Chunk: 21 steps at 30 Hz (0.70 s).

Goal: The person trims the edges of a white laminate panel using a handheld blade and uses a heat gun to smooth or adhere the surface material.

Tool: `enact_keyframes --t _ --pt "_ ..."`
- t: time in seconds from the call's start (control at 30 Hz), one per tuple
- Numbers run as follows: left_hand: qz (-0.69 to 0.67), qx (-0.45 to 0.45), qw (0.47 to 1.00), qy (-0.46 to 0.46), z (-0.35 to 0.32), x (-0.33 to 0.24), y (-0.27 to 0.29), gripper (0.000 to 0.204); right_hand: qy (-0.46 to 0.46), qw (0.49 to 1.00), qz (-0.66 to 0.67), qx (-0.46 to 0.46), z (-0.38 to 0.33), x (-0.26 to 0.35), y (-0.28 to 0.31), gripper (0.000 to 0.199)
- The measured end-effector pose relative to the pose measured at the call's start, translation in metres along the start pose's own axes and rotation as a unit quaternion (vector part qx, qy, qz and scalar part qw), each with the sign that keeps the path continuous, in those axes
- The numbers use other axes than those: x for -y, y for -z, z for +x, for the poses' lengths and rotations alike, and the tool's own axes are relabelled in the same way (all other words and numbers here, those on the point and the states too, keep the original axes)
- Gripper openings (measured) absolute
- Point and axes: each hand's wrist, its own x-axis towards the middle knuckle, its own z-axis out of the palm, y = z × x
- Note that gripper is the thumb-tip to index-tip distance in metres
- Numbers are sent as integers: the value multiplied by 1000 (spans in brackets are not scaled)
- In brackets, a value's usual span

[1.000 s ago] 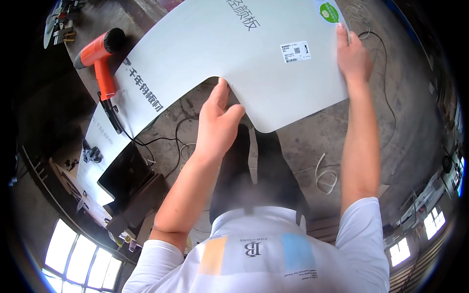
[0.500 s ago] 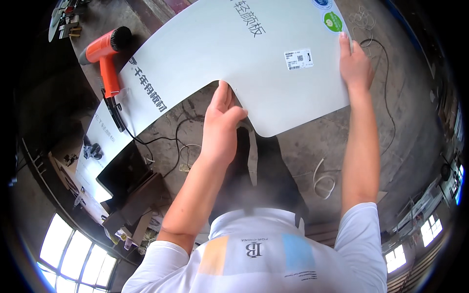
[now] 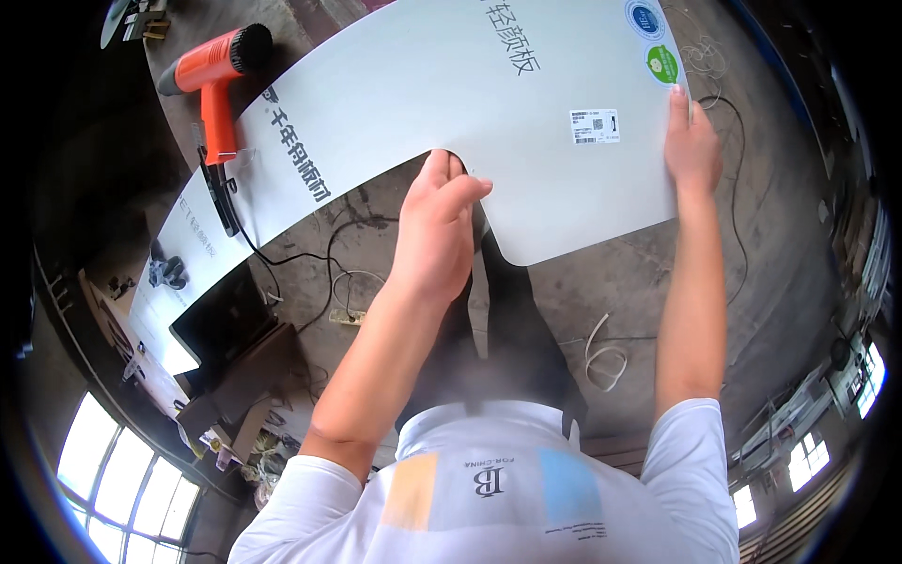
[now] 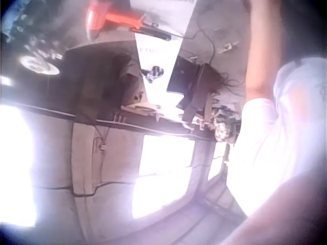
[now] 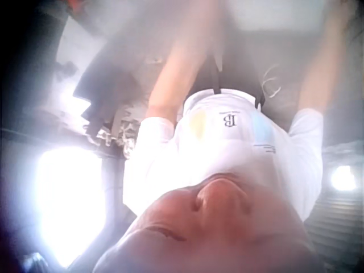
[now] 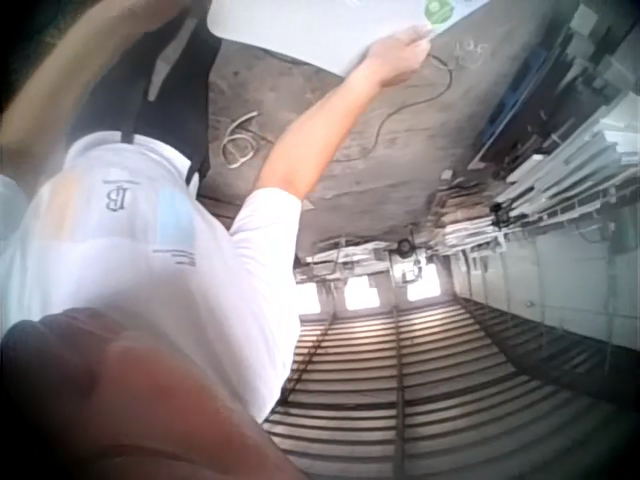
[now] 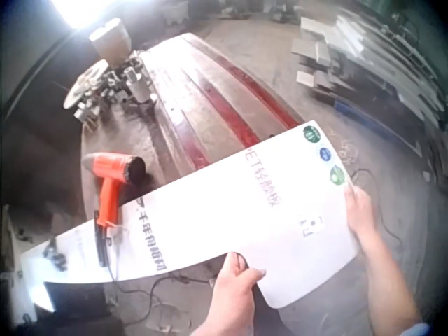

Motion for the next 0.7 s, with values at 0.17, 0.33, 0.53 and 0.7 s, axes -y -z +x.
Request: enact_keyframes --t 0.17,0.33,0.53,0.7 --pt "418 0 906 68 -3 -2 13 72 9 1000 -10 -3 3 -3 0 71" --pt "41 39 998 -33 -7 -13 25 68 2 1000 -30 10 6 -5 1 71" --pt "52 -91 993 -56 -51 -31 46 58 3 1000 -13 -3 2 2 -2 71" --pt "302 -223 878 -297 -82 -76 135 28 -13 1000 -15 4 2 -16 2 70"
